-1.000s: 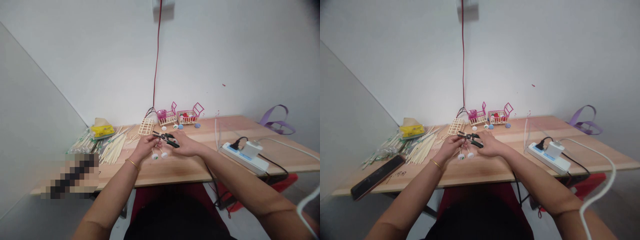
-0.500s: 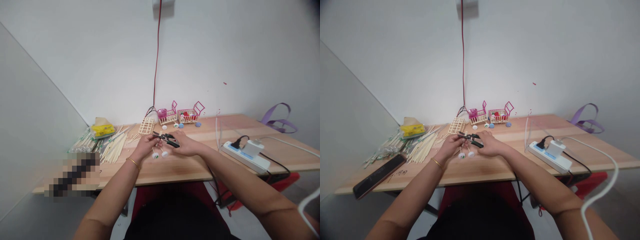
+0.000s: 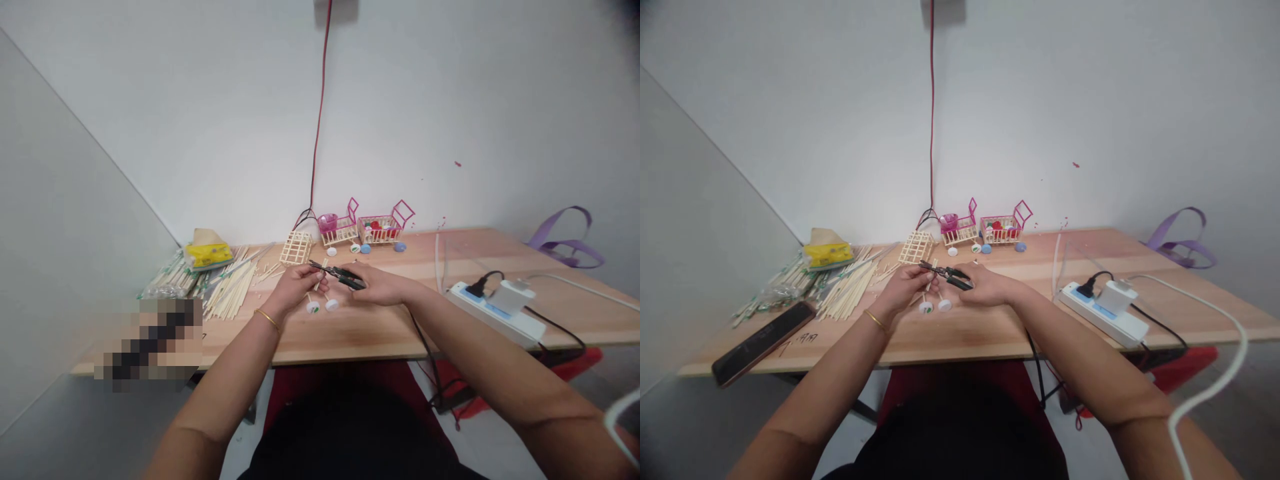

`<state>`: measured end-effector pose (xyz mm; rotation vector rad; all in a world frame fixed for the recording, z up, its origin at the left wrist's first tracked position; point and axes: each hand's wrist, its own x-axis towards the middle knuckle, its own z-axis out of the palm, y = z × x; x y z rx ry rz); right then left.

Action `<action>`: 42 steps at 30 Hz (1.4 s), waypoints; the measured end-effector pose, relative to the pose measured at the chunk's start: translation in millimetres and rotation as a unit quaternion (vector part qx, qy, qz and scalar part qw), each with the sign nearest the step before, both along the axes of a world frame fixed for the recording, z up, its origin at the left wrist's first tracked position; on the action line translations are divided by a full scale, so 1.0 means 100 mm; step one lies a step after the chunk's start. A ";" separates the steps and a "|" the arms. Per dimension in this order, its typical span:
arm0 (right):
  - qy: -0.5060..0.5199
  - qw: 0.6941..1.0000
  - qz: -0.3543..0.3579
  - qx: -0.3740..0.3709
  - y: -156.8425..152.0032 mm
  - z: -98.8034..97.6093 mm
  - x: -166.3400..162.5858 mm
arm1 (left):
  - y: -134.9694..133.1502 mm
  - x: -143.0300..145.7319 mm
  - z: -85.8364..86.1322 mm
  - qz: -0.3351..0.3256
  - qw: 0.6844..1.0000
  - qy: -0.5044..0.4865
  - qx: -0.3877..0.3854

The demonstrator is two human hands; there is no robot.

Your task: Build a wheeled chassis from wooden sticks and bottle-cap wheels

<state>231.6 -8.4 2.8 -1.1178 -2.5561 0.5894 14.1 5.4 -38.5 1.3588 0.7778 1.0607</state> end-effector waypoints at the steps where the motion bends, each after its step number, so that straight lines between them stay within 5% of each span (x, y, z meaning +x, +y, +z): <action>1: -0.004 1.000 -0.002 -0.007 0.00 0.01 0.00 | 0.00 0.00 0.00 -0.002 1.000 -0.001 0.000; 42: -0.017 0.999 0.016 -0.047 0.04 0.10 0.04 | -0.02 -0.05 0.04 -0.034 0.999 0.006 -0.029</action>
